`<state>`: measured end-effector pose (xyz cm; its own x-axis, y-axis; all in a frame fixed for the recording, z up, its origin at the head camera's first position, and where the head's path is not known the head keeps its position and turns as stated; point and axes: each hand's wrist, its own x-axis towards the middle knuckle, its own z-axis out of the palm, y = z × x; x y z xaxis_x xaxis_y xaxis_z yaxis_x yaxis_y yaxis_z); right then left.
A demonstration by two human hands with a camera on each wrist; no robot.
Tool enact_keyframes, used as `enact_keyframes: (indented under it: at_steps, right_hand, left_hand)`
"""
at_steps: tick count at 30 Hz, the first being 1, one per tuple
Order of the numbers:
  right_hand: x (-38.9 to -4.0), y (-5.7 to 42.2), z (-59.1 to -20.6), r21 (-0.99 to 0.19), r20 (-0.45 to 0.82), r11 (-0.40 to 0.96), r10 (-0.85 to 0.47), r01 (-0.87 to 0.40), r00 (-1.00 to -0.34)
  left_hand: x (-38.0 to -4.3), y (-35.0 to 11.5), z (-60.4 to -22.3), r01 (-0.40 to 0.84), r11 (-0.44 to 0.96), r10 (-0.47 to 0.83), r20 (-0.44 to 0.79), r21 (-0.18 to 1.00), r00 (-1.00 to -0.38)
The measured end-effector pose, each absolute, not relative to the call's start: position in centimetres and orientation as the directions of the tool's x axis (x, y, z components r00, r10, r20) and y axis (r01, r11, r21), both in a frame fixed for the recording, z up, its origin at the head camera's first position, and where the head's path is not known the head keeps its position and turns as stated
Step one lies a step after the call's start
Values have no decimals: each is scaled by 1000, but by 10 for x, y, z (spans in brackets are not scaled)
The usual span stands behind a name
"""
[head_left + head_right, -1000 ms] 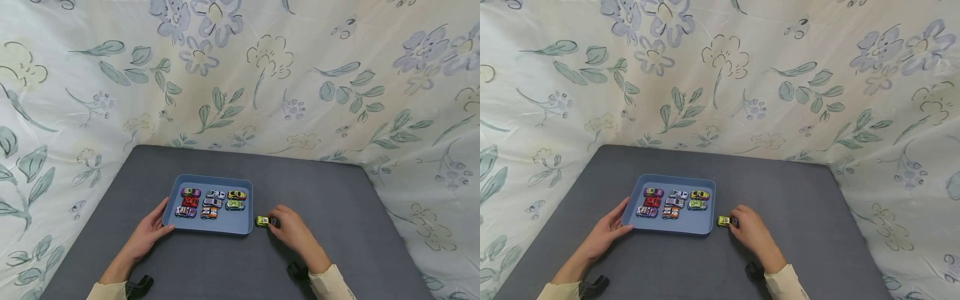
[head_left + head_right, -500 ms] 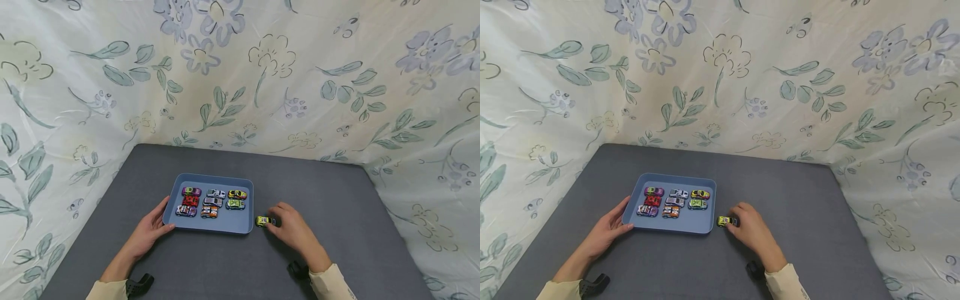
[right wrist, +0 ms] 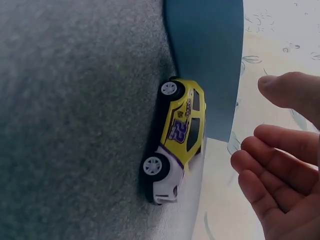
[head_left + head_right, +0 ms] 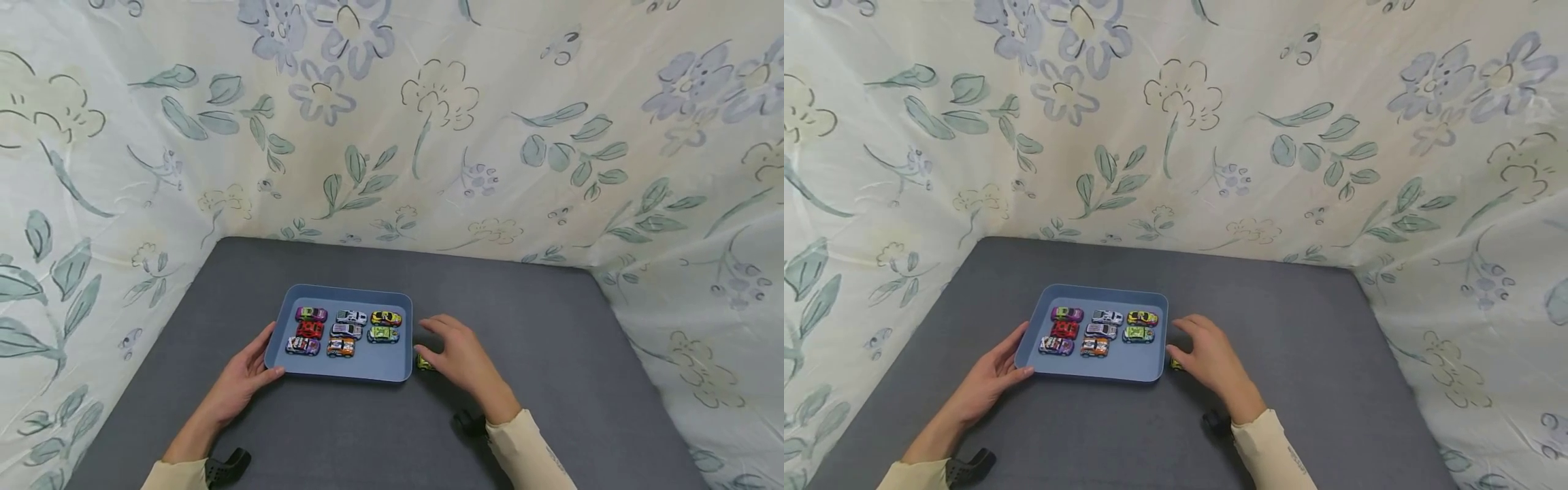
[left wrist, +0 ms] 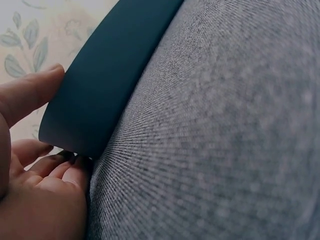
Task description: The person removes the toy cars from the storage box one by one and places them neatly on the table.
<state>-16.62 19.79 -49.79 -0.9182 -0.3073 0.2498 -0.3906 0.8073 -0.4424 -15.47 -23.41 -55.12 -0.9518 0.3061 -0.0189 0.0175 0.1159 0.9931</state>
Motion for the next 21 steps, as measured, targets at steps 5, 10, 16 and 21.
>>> enact_keyframes:
  at_steps: [5,10,16,21]
  right_hand:
    - [-170,192,-498,-449,242,805,-310,-389,-920]
    - [-175,187,-497,-452,244,795,-327,-405,-913]
    - [-182,176,-494,-449,205,794,-354,-410,-912]
    - [-186,168,-494,-437,192,804,-354,-403,-915]
  left_hand:
    - [-155,-234,-551,12,104,305,-20,995,-952]
    - [-156,-234,-551,18,104,310,-16,994,-950]
    - [-156,-234,-555,-1,114,305,-36,993,-952]
    - [-156,-233,-553,-10,104,302,-41,995,-952]
